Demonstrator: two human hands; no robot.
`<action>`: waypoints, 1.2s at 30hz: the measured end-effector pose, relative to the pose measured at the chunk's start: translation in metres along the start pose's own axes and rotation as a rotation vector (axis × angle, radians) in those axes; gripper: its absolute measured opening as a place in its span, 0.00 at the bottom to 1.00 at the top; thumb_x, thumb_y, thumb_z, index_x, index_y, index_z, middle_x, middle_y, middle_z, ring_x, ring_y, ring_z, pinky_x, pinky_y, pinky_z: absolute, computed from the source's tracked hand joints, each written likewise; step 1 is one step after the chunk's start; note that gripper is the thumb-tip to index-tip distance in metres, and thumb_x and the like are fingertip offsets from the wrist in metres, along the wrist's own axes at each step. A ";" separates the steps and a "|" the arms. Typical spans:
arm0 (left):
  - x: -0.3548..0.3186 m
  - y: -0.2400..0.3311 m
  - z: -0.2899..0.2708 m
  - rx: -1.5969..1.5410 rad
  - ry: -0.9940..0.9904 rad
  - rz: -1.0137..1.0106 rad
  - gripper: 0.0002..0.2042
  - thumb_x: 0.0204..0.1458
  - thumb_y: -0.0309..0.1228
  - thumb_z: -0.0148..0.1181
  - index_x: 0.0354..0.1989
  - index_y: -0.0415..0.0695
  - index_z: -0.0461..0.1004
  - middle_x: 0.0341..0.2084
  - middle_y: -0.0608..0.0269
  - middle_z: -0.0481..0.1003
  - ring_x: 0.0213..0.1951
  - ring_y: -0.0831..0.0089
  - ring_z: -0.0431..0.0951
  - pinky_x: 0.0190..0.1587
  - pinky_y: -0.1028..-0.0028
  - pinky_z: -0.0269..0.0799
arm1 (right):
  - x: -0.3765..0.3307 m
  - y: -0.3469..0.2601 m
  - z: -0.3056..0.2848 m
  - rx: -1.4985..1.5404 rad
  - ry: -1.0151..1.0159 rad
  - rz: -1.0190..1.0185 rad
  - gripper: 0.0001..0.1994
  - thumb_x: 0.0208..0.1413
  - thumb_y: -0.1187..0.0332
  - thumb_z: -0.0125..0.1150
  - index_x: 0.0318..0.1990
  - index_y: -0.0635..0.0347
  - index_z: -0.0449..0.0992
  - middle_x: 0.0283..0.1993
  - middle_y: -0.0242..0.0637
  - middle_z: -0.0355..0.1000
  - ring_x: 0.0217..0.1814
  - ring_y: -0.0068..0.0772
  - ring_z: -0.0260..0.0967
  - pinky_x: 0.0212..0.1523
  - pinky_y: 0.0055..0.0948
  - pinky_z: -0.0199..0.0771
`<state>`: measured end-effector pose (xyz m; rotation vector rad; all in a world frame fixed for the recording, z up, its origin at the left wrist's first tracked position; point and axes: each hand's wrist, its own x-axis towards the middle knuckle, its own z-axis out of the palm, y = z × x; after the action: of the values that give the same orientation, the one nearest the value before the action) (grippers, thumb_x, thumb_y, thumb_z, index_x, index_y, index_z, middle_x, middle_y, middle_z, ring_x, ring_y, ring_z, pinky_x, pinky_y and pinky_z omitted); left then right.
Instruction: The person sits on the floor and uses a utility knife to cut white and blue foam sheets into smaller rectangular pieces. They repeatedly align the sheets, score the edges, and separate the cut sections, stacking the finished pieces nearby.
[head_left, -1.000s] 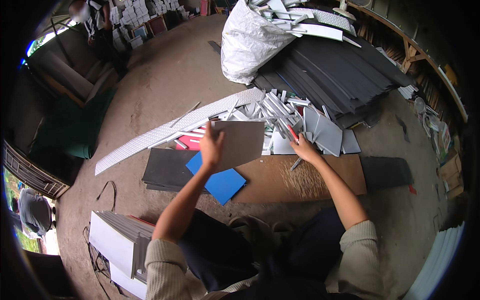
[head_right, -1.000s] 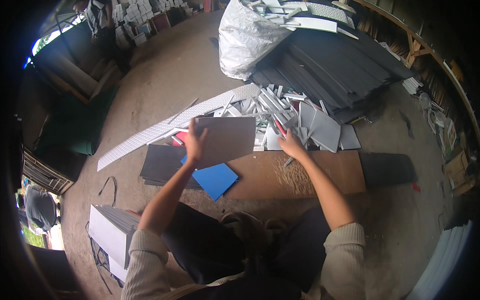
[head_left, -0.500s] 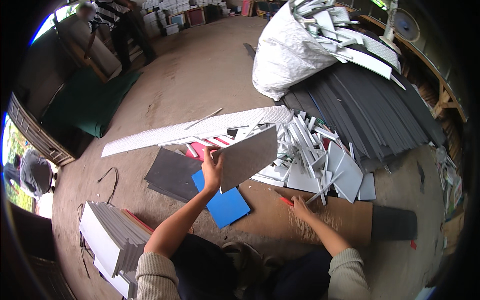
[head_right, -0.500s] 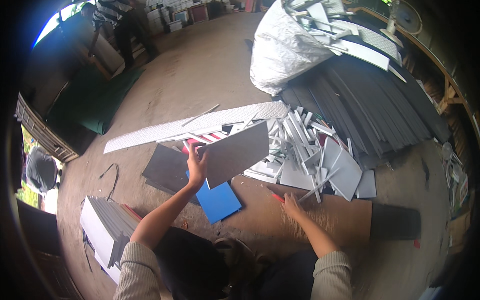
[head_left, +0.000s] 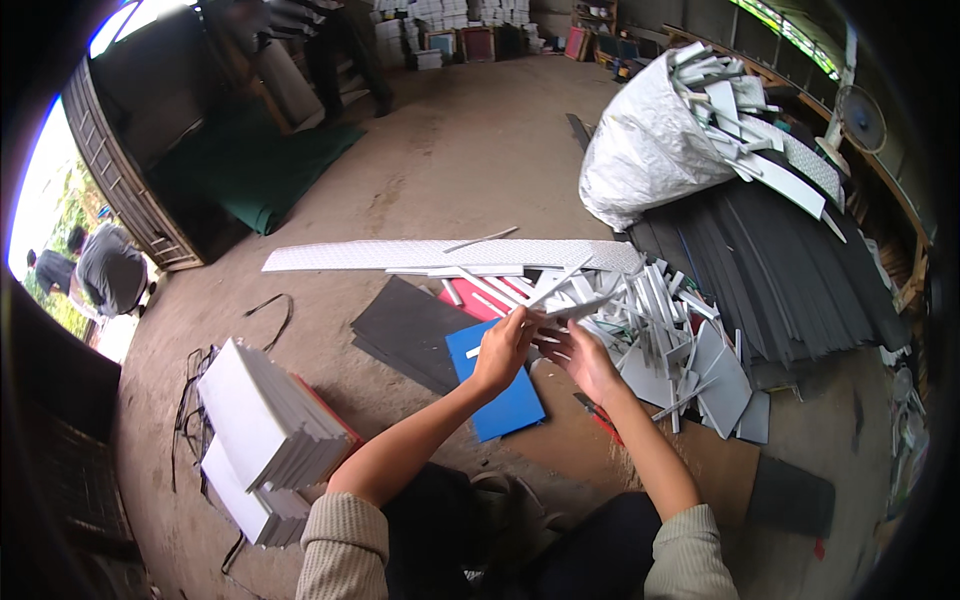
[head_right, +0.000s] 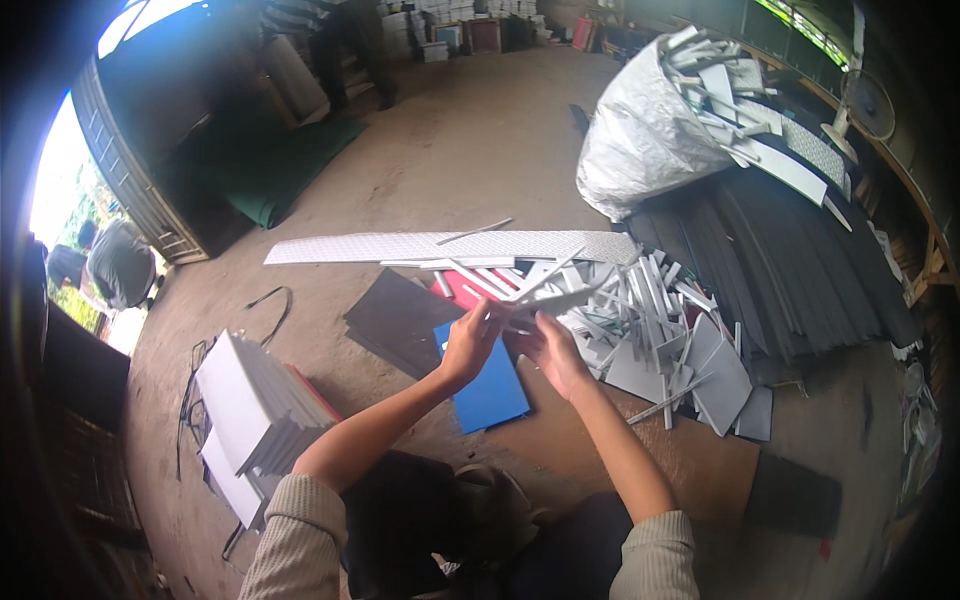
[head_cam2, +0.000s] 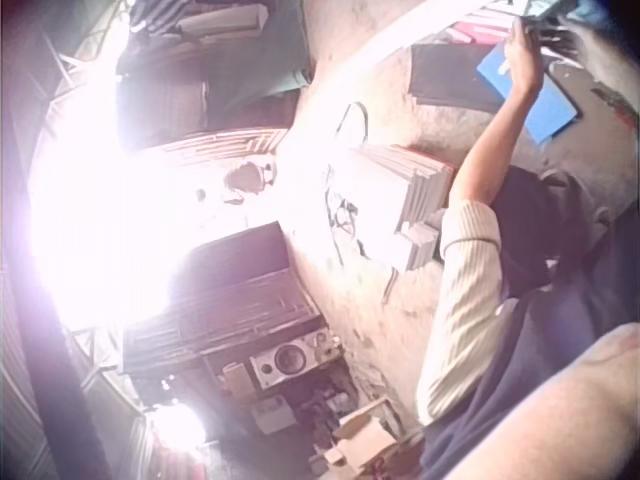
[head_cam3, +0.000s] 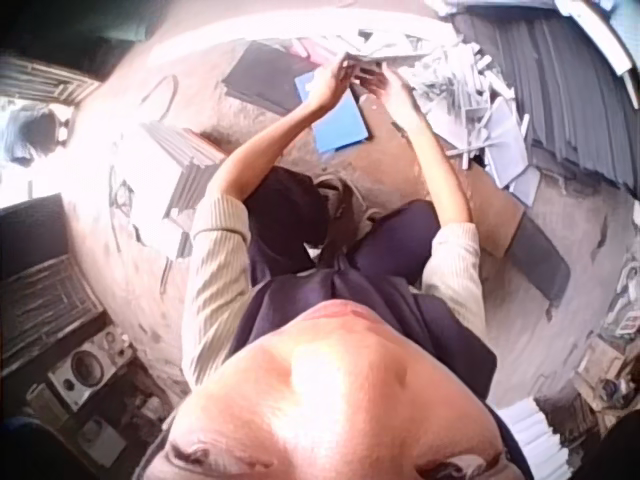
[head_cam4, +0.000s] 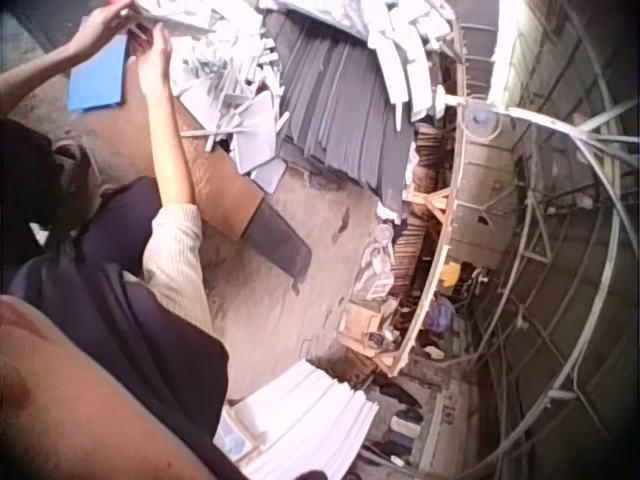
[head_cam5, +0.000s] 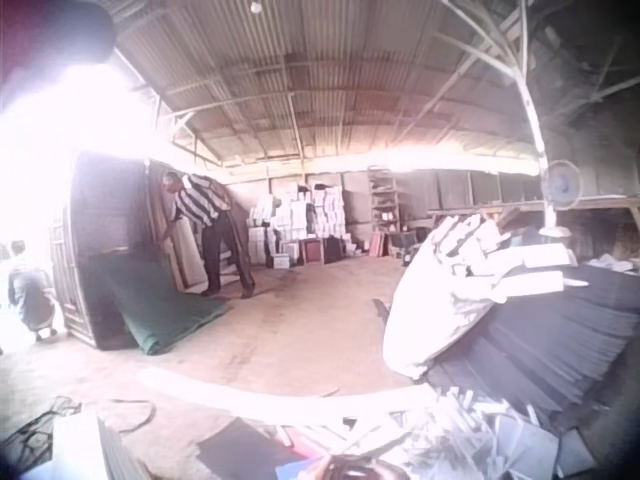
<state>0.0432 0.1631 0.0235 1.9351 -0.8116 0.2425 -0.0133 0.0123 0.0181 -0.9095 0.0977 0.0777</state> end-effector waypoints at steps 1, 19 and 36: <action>-0.002 0.004 -0.011 -0.005 0.015 0.044 0.08 0.45 0.20 0.52 0.35 0.40 0.65 0.34 0.53 0.73 0.36 0.55 0.74 0.35 0.66 0.70 | -0.002 -0.001 0.016 0.033 0.008 0.000 0.14 0.59 0.63 0.40 0.47 0.62 0.63 0.47 0.43 0.66 0.48 0.31 0.64 0.51 0.32 0.63; -0.034 0.057 -0.097 -0.011 0.013 0.245 0.16 0.49 0.33 0.50 0.45 0.40 0.62 0.41 0.53 0.68 0.48 0.58 0.64 0.56 0.65 0.50 | -0.037 0.013 0.122 -0.164 0.197 -0.295 0.22 0.51 0.77 0.47 0.56 0.61 0.57 0.44 0.37 0.65 0.40 0.26 0.67 0.38 0.27 0.72; -0.147 -0.032 -0.291 0.333 0.587 -0.496 0.23 0.53 0.34 0.49 0.56 0.41 0.53 0.31 0.49 0.69 0.31 0.58 0.72 0.38 0.66 0.66 | 0.043 0.135 0.211 -0.309 -0.416 0.016 0.26 0.48 0.75 0.49 0.57 0.63 0.56 0.48 0.36 0.65 0.47 0.24 0.64 0.47 0.24 0.66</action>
<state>0.0016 0.4845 0.0727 2.1364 0.1062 0.6314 0.0259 0.2628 0.0362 -1.1827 -0.3016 0.3012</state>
